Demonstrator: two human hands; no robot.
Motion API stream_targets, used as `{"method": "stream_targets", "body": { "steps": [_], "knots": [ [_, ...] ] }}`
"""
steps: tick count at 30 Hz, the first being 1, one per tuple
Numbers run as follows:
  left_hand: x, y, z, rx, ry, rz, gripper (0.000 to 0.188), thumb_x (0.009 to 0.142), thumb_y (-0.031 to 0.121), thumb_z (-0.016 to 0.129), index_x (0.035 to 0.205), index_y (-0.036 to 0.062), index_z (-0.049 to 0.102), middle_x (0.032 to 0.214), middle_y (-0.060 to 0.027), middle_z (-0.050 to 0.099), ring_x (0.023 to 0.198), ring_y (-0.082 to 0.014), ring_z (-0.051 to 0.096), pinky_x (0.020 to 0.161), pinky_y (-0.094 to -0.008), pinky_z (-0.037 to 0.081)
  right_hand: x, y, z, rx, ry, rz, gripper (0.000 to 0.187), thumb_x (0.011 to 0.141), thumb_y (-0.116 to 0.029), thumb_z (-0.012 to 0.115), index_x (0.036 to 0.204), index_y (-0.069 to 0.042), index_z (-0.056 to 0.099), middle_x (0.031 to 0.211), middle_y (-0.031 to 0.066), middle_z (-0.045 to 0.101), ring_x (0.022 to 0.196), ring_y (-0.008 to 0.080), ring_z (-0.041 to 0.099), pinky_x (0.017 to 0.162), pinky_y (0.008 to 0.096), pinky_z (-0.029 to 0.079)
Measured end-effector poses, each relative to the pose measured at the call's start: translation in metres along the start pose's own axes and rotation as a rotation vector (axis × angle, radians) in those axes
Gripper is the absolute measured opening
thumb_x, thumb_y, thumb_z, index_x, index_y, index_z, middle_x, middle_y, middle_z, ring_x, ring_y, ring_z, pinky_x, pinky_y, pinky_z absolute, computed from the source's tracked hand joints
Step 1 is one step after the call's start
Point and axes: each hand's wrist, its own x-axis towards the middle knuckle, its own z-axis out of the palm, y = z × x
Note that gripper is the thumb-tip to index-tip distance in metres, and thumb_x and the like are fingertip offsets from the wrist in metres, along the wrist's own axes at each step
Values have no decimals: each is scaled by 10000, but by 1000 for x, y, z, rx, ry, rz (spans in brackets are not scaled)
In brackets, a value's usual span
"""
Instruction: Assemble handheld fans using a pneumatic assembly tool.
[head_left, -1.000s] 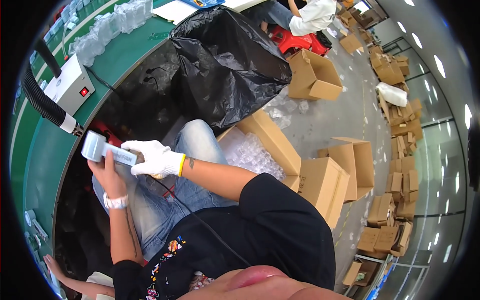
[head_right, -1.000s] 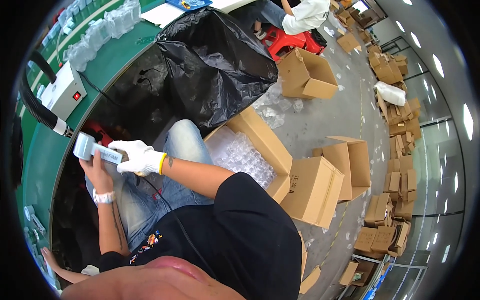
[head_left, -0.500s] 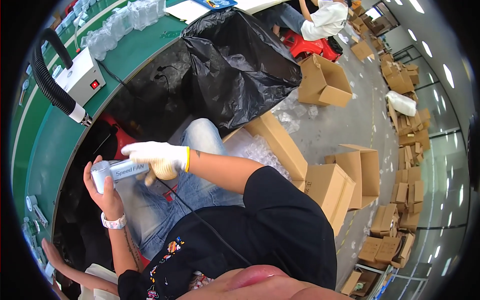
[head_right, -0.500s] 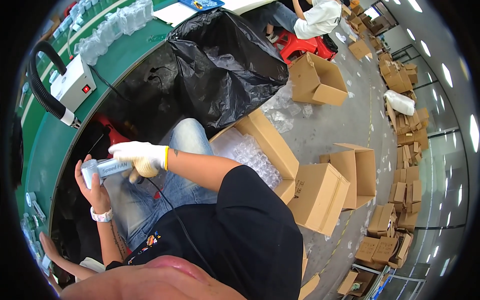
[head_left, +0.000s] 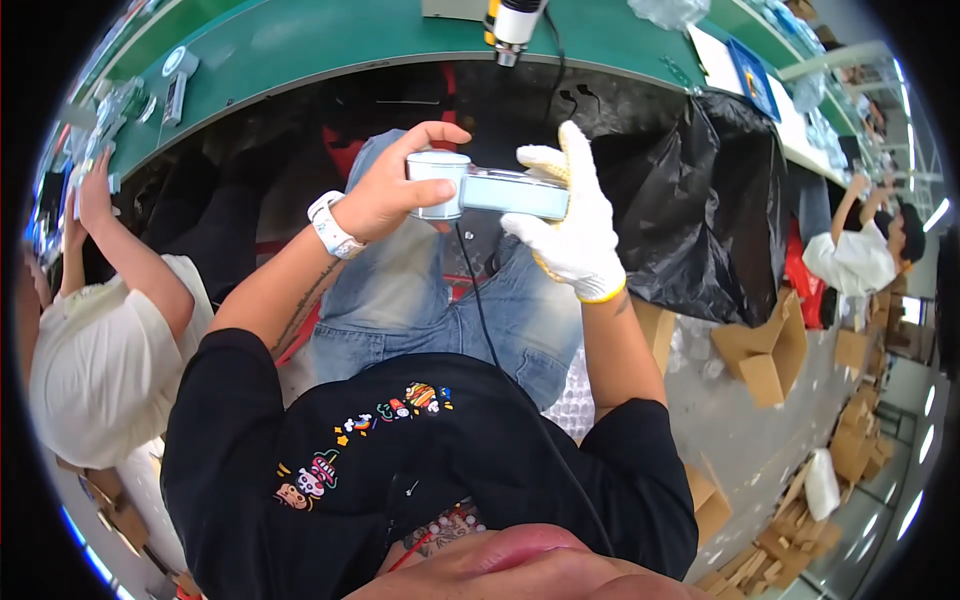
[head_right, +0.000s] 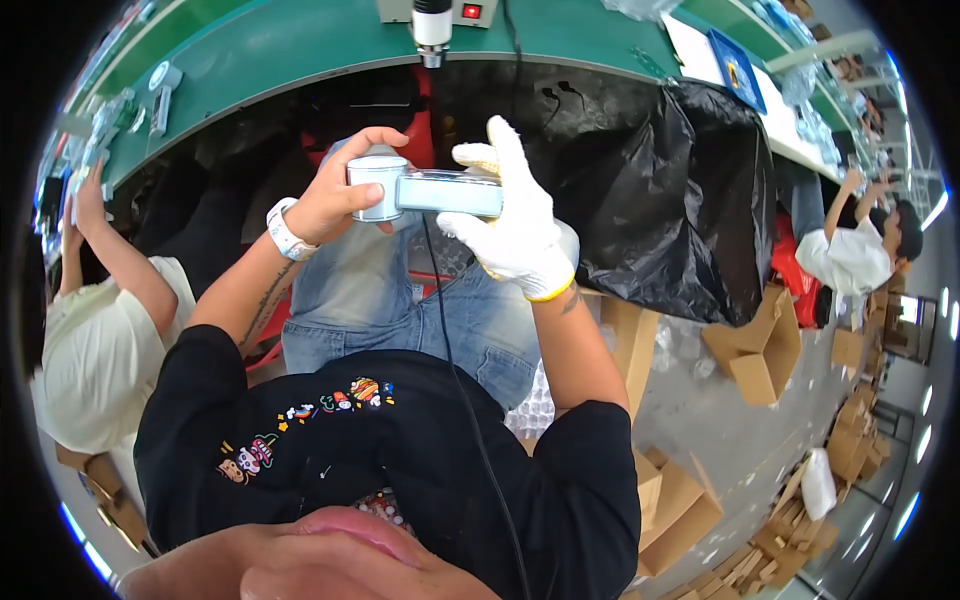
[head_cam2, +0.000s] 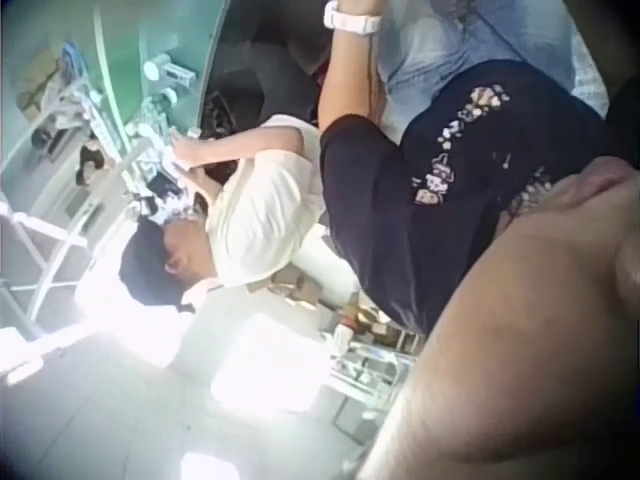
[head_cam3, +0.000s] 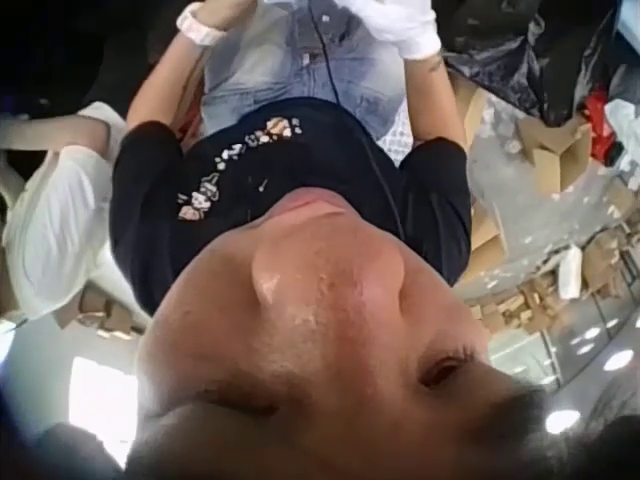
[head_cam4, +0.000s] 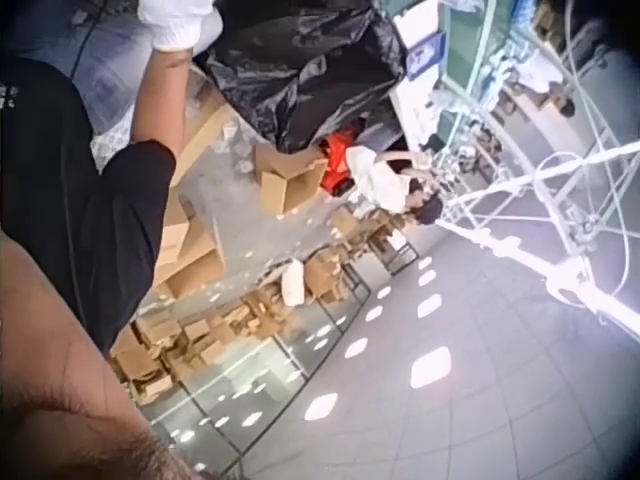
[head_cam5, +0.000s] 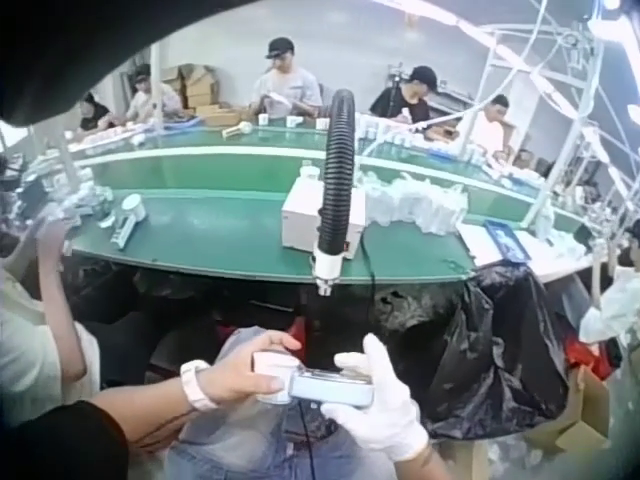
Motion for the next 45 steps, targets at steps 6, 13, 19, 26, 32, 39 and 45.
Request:
{"method": "stream_targets", "body": {
  "steps": [6,13,19,26,32,39,45],
  "knots": [
    [-1,-5,3,41,94,197,696,843,176,816,1427,87,449,1135,-77,675,1002,-178,675,849,-333,570,12,-9,0,112,2,-37,1116,710,-27,825,1628,-2,191,1369,174,623,1108,258,673,974,376,547],
    [2,2,6,155,41,241,620,792,161,846,1312,77,520,1113,-77,681,982,-196,683,880,-354,560,9,-12,-10,142,-70,117,981,715,-51,810,1583,-30,353,1294,164,672,1066,233,687,964,355,543],
    [-20,14,41,914,-370,681,509,671,119,871,1107,97,609,1094,-129,673,956,-298,707,789,-395,584,-11,-17,-22,-90,-542,205,510,746,-183,776,1240,-80,701,1000,175,731,911,277,730,862,360,570],
    [-15,-45,44,783,-304,855,498,667,123,867,1089,91,603,1081,-127,688,952,-297,728,755,-395,597,-21,-12,-16,-546,-527,256,270,736,-279,782,939,-108,736,849,117,713,836,383,691,785,440,566],
    [3,-28,8,734,-131,346,588,683,165,865,1177,53,567,1080,-129,689,1002,-248,709,828,-355,571,21,-4,-16,-234,-524,236,452,793,-375,802,1137,-96,711,930,158,728,878,319,725,823,392,569],
    [24,55,-134,151,808,513,482,892,208,727,1309,41,553,1221,-112,635,1062,-220,658,893,-356,545,178,97,-93,-85,239,160,461,891,-264,752,1299,-71,659,1054,142,740,985,256,705,935,367,542],
    [193,135,-280,703,1042,563,566,917,361,755,1373,64,602,1277,-133,664,1121,-276,670,939,-417,552,333,150,-183,-935,365,104,397,923,-344,635,1228,-101,706,1134,175,742,1058,353,700,967,415,535]
  ]
}}
